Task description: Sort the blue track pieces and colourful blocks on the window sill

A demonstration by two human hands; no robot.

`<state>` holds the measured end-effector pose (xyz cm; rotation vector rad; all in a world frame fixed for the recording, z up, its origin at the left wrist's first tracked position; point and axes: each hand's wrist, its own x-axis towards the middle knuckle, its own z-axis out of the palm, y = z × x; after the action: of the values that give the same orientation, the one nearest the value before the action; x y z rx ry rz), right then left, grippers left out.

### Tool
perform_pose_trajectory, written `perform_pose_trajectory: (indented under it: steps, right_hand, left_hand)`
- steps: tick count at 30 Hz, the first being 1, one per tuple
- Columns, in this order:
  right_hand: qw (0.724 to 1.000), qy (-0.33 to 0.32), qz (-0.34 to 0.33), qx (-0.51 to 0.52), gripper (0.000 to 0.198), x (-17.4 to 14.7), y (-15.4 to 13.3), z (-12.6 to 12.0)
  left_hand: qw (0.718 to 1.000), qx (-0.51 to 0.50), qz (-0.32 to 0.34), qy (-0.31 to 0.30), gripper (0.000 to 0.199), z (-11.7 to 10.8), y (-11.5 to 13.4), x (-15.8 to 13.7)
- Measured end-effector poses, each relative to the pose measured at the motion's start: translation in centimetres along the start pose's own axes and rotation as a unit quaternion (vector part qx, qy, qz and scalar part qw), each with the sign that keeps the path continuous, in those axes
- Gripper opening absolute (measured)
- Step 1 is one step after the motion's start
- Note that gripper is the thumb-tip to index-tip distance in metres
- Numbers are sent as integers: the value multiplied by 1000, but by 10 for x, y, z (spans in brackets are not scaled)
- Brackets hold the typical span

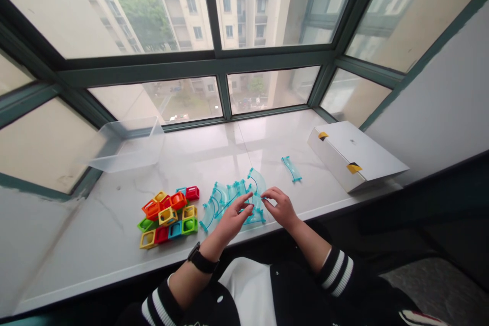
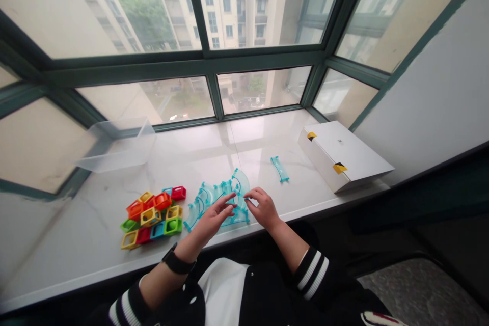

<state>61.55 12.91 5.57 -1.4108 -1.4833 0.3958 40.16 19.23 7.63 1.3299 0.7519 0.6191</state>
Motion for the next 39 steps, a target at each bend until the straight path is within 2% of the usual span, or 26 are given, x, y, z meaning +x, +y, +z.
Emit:
perform_pose_trajectory:
  steps: [4, 9, 17, 22, 30, 39]
  right_hand:
    - [999, 32, 22, -32, 12, 1, 24, -20]
    - [993, 56, 70, -79, 14, 2, 61, -38]
    - [982, 43, 130, -131, 17, 12, 102, -39]
    - [977, 30, 164, -133, 18, 19, 115, -33]
    - [973, 16, 177, -150, 21, 23, 127, -28]
    - [968, -11, 163, -190, 19, 22, 124, -26]
  left_hand:
    - [1000, -21, -15, -7, 58, 5, 3, 2]
    - [999, -20, -35, 4, 60, -5, -3, 3]
    - [998, -29, -41, 50, 62, -34, -4, -7]
    - [995, -39, -49, 80, 58, -47, 0, -24]
    - [981, -85, -38, 172, 57, -58, -15, -36]
    - [979, -94, -40, 178, 54, -54, -18, -35]
